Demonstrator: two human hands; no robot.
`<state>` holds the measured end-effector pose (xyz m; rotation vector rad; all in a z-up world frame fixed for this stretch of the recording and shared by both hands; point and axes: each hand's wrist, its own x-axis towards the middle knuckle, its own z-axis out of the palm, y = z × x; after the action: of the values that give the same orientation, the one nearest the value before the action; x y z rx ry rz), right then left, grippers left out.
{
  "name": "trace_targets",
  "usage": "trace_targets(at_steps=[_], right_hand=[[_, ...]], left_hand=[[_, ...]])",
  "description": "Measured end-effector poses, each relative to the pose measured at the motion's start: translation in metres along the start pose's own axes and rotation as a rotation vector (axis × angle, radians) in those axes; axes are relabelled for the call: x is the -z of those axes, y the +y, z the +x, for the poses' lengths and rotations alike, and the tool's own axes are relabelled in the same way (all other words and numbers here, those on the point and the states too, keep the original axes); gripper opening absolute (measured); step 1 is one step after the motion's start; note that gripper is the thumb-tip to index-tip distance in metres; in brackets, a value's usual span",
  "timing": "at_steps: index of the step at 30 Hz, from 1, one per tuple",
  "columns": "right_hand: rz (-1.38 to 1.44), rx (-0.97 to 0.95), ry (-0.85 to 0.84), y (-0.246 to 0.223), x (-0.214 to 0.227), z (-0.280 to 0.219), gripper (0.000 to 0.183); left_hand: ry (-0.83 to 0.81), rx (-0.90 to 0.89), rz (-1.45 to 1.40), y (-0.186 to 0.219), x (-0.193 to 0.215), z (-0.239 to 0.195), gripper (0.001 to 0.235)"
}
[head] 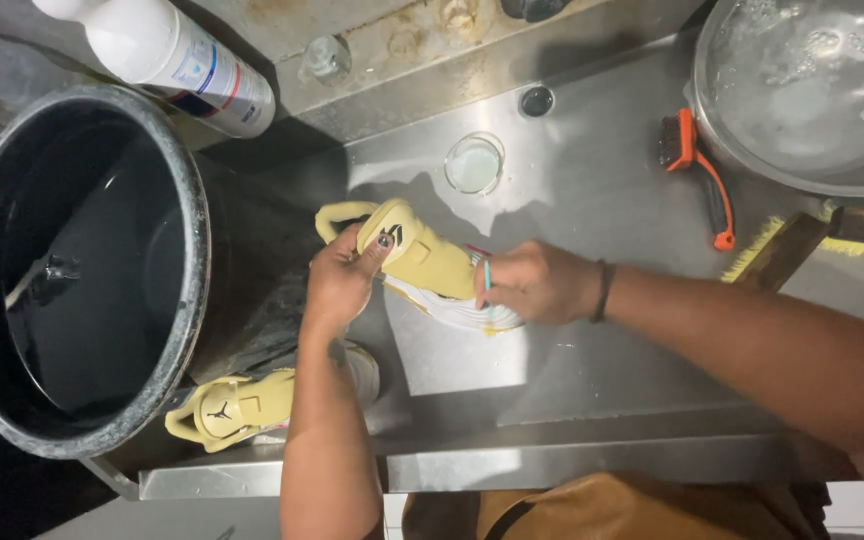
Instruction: Painting a floral pattern on a sneaker using a small brush and white paint at a sink station.
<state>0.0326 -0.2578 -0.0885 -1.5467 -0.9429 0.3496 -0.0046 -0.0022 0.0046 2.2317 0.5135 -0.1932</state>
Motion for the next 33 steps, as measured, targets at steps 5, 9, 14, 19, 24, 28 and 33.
trace_targets(at_steps=[5,9,14,19,24,28,33], right_hand=[[-0.171,-0.093,0.257,0.021,0.054,0.02,0.01],[-0.271,0.035,0.56,0.008,0.077,0.059,0.015],[-0.541,-0.177,0.407,0.068,0.068,0.084,0.013],[-0.246,-0.26,0.586,0.043,0.078,0.055,0.013],[0.301,-0.564,0.579,0.022,0.074,0.003,0.014],[0.499,-0.696,0.524,0.024,0.044,-0.022,0.011],[0.479,-0.726,0.435,0.038,0.03,-0.029,0.016]], left_hand=[[0.061,0.013,0.078,0.0,-0.003,0.002,0.038],[0.093,0.219,0.285,0.035,-0.017,0.0,0.05],[0.132,0.185,0.272,0.022,-0.018,0.003,0.045],[0.142,0.185,0.148,-0.004,-0.013,0.009,0.033],[-0.057,-0.082,-0.188,-0.019,0.008,0.007,0.012],[-0.148,-0.135,-0.206,-0.026,0.017,0.005,0.01],[-0.193,-0.117,-0.275,-0.032,0.017,0.001,0.014]])
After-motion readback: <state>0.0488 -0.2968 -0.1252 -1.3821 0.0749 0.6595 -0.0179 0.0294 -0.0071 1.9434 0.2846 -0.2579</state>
